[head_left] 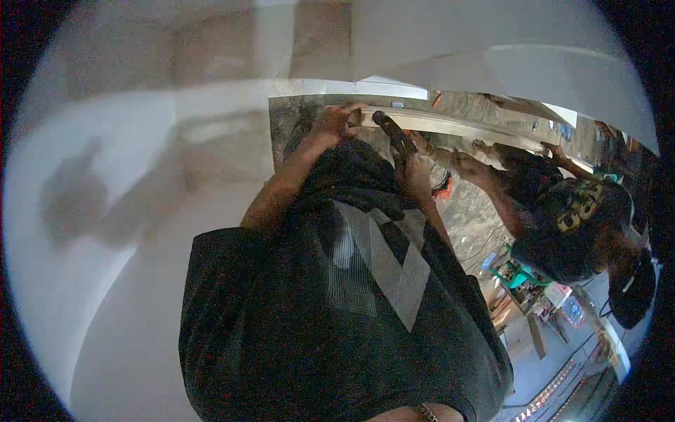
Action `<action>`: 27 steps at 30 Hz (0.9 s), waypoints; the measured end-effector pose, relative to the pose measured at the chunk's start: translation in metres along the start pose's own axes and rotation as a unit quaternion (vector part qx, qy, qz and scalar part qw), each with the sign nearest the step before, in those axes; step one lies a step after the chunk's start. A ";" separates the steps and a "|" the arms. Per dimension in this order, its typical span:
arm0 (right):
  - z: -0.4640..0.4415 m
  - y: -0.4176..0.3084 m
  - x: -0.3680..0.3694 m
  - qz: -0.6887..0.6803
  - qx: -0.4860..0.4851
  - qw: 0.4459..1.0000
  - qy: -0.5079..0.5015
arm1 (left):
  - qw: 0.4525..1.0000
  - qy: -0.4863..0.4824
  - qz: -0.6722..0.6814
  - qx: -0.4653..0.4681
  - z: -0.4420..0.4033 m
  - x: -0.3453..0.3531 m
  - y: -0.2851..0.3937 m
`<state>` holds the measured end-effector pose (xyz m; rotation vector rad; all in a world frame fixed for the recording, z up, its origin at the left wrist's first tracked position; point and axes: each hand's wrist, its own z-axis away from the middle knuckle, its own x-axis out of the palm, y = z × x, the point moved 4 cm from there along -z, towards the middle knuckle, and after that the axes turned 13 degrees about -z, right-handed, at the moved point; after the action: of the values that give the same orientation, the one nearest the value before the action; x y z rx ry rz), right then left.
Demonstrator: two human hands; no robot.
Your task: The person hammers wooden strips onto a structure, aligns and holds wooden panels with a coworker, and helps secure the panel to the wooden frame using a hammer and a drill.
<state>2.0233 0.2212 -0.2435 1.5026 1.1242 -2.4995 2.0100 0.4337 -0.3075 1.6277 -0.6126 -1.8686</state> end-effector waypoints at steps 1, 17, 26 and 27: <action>0.009 -0.001 0.009 0.035 -0.049 0.998 0.033 | 1.000 -0.014 -0.015 -0.006 0.009 0.000 -0.002; 0.007 -0.030 -0.015 -0.163 0.095 0.979 0.081 | 0.982 0.089 0.048 0.162 0.002 0.008 -0.016; 0.062 -0.018 -0.003 -0.718 0.350 0.544 0.257 | 0.990 0.101 0.085 0.052 -0.003 0.007 -0.005; 0.054 -0.018 -0.003 -0.732 0.205 0.613 0.214 | 0.987 0.103 0.105 0.059 -0.006 0.011 -0.010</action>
<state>1.9773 0.2020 -0.2161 1.5172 3.0473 -3.4636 2.0140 0.4335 -0.3232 1.7315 -0.7823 -1.5169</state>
